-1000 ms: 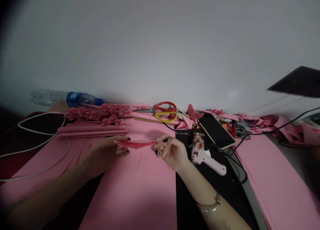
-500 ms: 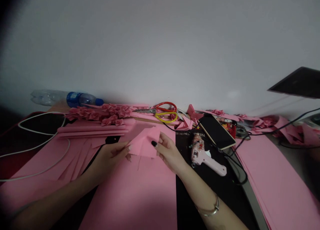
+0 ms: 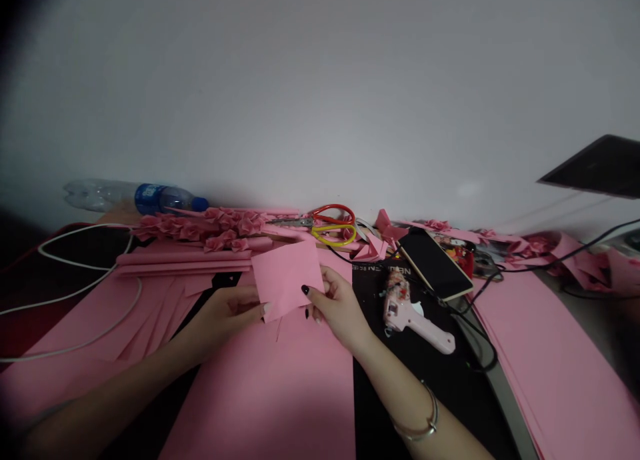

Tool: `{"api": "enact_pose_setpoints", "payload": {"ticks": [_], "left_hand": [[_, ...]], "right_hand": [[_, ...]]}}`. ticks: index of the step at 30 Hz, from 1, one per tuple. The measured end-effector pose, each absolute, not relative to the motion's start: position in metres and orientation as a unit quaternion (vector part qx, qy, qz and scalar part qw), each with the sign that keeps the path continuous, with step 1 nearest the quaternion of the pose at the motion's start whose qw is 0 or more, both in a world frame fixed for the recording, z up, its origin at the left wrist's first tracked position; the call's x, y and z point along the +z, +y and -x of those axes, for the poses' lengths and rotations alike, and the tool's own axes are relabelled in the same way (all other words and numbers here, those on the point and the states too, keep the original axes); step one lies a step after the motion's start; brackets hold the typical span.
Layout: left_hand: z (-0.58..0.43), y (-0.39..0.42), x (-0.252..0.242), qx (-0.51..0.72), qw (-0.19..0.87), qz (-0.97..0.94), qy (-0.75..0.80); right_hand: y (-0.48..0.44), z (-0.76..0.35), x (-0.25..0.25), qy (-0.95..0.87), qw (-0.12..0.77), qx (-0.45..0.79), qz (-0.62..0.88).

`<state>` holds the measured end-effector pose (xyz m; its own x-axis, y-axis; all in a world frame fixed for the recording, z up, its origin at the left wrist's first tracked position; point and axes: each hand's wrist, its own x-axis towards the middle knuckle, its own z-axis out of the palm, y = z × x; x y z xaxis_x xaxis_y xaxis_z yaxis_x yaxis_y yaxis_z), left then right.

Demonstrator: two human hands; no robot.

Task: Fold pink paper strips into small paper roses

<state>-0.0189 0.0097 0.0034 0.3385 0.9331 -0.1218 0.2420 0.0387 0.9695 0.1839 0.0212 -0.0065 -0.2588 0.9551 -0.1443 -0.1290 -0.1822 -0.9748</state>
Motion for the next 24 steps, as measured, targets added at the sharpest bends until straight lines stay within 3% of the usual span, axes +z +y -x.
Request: {"api": "enact_pose_setpoints", "payload": {"ticks": [10,19,24], "left_hand": [[0.021,0.014,0.008,0.365,0.63,-0.517,0.45],[0.027,0.015,0.006,0.374,0.744,-0.408,0.375],[0.03,0.015,0.007,0.336,0.831,-0.346,0.279]], "right_hand": [[0.02,-0.189,-0.001,-0.55,0.35,0.626,0.428],[0.02,-0.194,0.0,-0.356,0.414,0.742,0.389],[0.02,-0.196,0.006,-0.344,0.388,0.793,0.319]]}}
